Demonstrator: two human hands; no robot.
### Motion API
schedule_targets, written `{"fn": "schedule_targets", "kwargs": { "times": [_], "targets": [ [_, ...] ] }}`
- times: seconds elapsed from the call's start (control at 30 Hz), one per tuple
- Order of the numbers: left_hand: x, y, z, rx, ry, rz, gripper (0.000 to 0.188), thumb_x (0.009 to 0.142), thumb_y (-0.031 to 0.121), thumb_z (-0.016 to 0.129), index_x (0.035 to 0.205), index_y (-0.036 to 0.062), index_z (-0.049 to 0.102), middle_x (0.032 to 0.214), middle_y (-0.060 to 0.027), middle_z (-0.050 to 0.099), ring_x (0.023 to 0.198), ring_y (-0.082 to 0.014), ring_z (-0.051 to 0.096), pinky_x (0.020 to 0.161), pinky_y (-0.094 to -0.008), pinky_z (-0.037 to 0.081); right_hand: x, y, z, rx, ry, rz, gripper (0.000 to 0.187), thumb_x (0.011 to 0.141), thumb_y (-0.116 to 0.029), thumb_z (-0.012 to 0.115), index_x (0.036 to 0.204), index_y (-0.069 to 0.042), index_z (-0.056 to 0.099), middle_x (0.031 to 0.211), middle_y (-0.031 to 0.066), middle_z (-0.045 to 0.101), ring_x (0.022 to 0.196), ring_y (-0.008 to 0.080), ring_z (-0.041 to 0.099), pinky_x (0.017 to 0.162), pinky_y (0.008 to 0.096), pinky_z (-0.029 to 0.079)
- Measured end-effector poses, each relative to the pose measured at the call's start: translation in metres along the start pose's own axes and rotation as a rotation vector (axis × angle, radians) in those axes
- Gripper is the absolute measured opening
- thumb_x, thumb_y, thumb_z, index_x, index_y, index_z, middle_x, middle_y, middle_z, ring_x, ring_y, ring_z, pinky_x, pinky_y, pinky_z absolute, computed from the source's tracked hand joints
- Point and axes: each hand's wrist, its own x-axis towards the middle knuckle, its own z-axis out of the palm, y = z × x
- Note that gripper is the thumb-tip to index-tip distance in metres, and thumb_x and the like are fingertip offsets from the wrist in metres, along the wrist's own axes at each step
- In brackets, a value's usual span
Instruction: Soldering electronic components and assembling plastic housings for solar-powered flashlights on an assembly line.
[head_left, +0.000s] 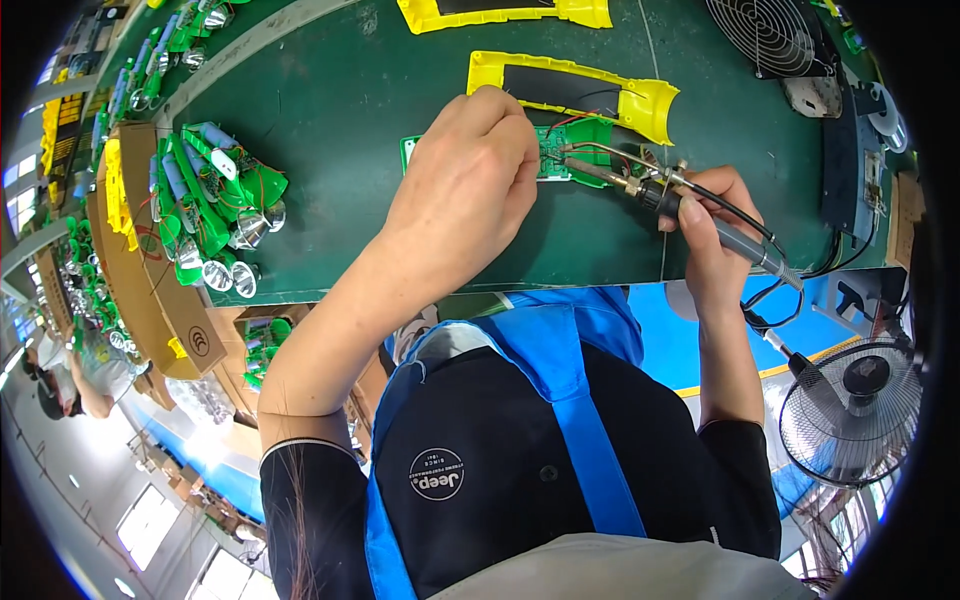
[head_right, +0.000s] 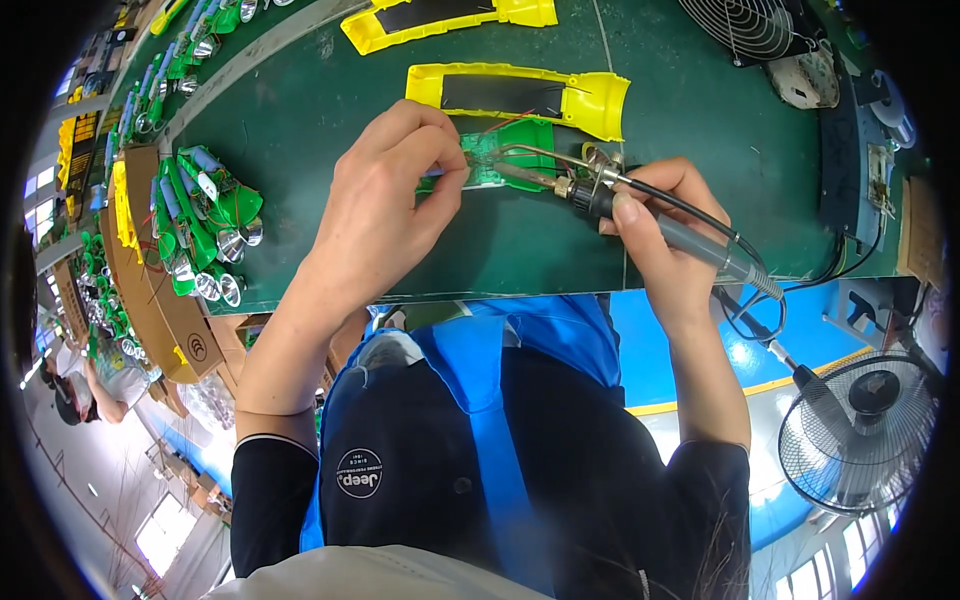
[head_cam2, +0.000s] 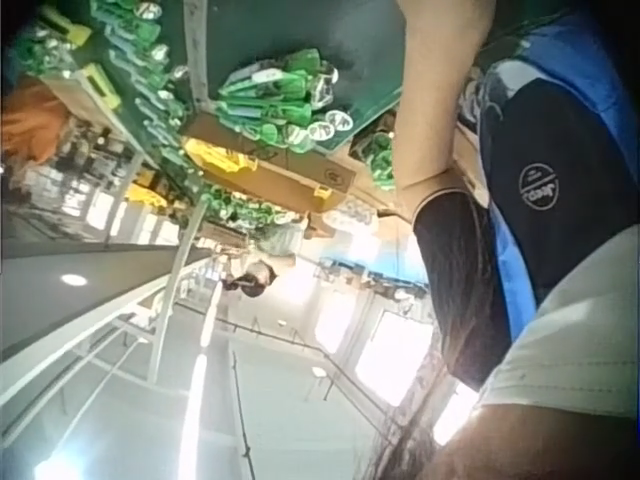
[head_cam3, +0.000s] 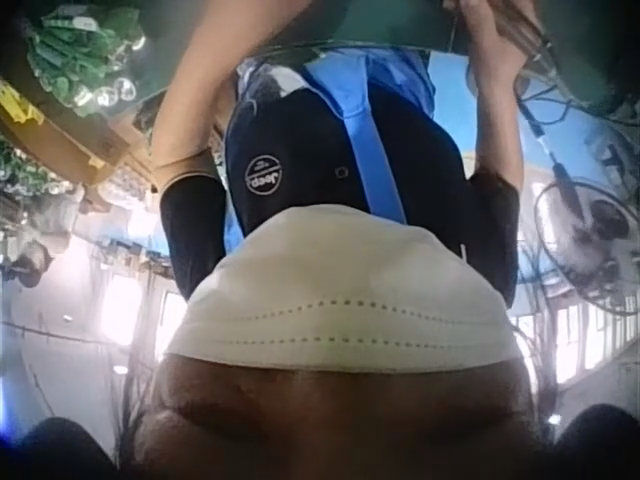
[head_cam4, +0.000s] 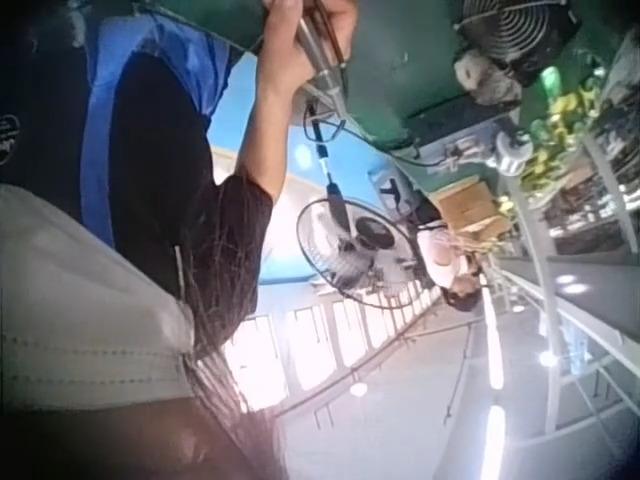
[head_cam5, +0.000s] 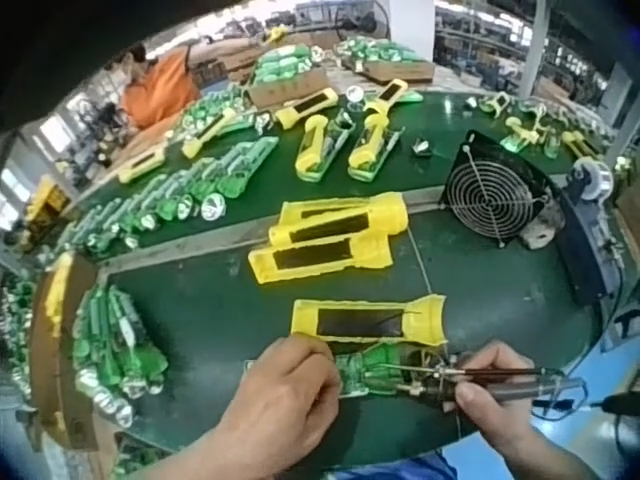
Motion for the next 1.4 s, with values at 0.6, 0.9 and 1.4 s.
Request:
{"fn": "schedule_targets", "kwargs": {
  "times": [0.6, 0.9, 1.4],
  "targets": [
    [0.003, 0.004, 0.001, 0.083, -0.014, 0.007, 0.013, 0.066, -0.005, 0.061, 0.072, 0.0012, 0.051, 0.082, -0.0112, 0.055, 0.08, -0.0315, 0.054, 0.069, -0.0383, 0.045, 0.002, -0.002, -0.003, -0.038, -0.119, -0.114, 0.02, 0.081, -0.015, 0.062, 0.087, 0.0, 0.051, 0.07, 0.007, 0.057, 0.064, 0.0103, 0.053, 0.063, 0.0216, 0.042],
    [0.005, 0.004, -0.001, 0.081, -0.037, 0.0, 0.012, 0.066, -0.004, 0.06, 0.073, 0.0009, 0.051, 0.082, -0.0113, 0.055, 0.08, -0.0315, 0.055, 0.069, -0.0382, 0.045, -0.001, 0.007, -0.008, 0.04, -0.026, -0.082, 0.025, 0.084, -0.017, 0.06, 0.095, 0.002, 0.049, 0.085, 0.0109, 0.057, 0.068, 0.0138, 0.056, 0.066, 0.025, 0.047],
    [0.001, 0.007, -0.005, 0.136, -0.064, 0.025, 0.011, 0.068, -0.003, 0.061, 0.073, 0.0008, 0.052, 0.081, -0.0112, 0.054, 0.075, -0.0294, 0.055, 0.065, -0.0371, 0.045, 0.017, -0.001, -0.007, 0.065, -0.052, -0.396, 0.028, 0.082, -0.007, 0.062, 0.103, 0.0, 0.044, 0.09, 0.0126, 0.057, 0.075, 0.0153, 0.06, 0.071, 0.0263, 0.049]
  ]
}}
